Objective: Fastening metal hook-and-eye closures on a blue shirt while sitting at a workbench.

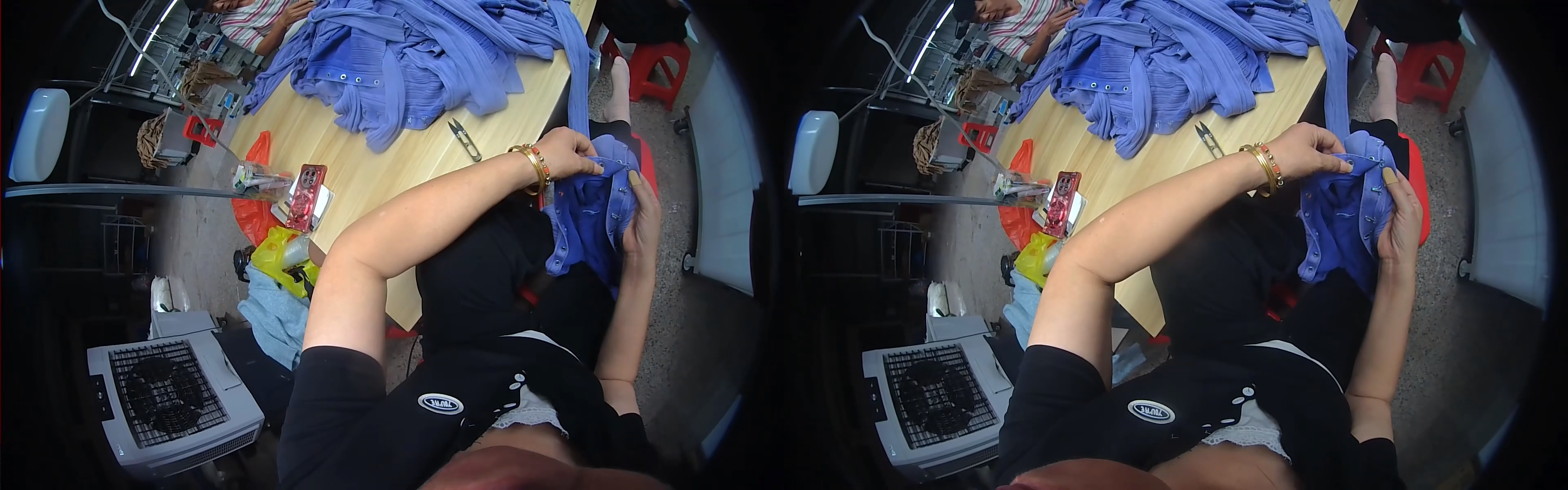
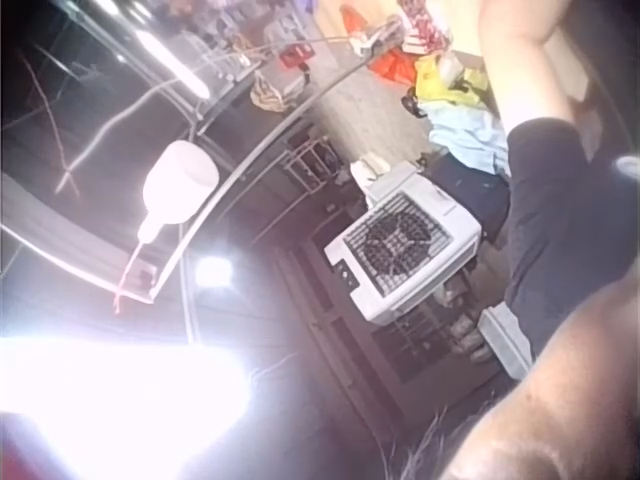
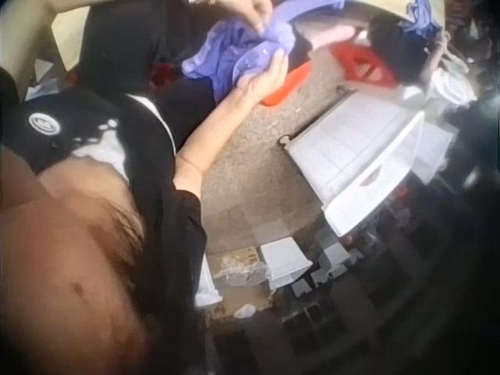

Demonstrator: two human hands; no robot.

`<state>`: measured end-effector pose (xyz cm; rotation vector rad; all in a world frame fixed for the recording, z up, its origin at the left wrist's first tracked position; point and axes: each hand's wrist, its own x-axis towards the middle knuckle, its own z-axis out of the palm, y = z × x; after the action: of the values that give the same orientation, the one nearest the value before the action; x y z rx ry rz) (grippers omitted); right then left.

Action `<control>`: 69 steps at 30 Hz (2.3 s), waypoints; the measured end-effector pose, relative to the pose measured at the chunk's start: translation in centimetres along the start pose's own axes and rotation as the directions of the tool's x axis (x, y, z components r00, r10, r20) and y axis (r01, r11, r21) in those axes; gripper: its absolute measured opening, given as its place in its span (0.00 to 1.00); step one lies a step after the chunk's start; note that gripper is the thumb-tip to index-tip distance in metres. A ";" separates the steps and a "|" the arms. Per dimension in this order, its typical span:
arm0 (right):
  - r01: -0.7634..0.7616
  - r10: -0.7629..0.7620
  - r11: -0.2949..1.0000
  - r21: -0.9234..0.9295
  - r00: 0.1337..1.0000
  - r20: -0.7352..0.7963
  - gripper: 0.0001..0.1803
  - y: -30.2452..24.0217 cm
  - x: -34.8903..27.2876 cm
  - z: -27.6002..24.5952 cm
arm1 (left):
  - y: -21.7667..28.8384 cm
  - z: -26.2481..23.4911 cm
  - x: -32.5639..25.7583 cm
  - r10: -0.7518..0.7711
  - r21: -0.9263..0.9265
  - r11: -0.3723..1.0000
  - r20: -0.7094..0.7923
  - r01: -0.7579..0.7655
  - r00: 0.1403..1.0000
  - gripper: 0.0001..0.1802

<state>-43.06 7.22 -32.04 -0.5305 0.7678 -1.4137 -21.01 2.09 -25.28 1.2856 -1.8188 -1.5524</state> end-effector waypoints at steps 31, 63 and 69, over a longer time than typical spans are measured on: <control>0.000 -0.001 1.000 -0.028 0.998 -0.058 0.14 -0.2 0.3 0.1 | 0.1 -0.2 0.1 0.019 0.089 0.996 -0.025 -0.017 1.000 0.15; 0.500 -0.357 0.590 -0.633 0.866 0.352 0.20 -1.2 -1.9 1.3 | 0.7 -3.9 -0.8 0.001 -0.255 0.967 -0.057 -0.016 0.998 0.10; 0.316 -0.190 0.407 -0.857 0.947 0.259 0.25 1.6 0.2 0.9 | 0.4 -3.3 -0.6 0.022 -0.216 0.975 -0.088 -0.040 0.996 0.10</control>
<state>-41.37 7.14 -32.66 -1.6305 1.3833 -1.1139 -18.18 0.82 -23.84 1.1957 -1.5603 -1.6047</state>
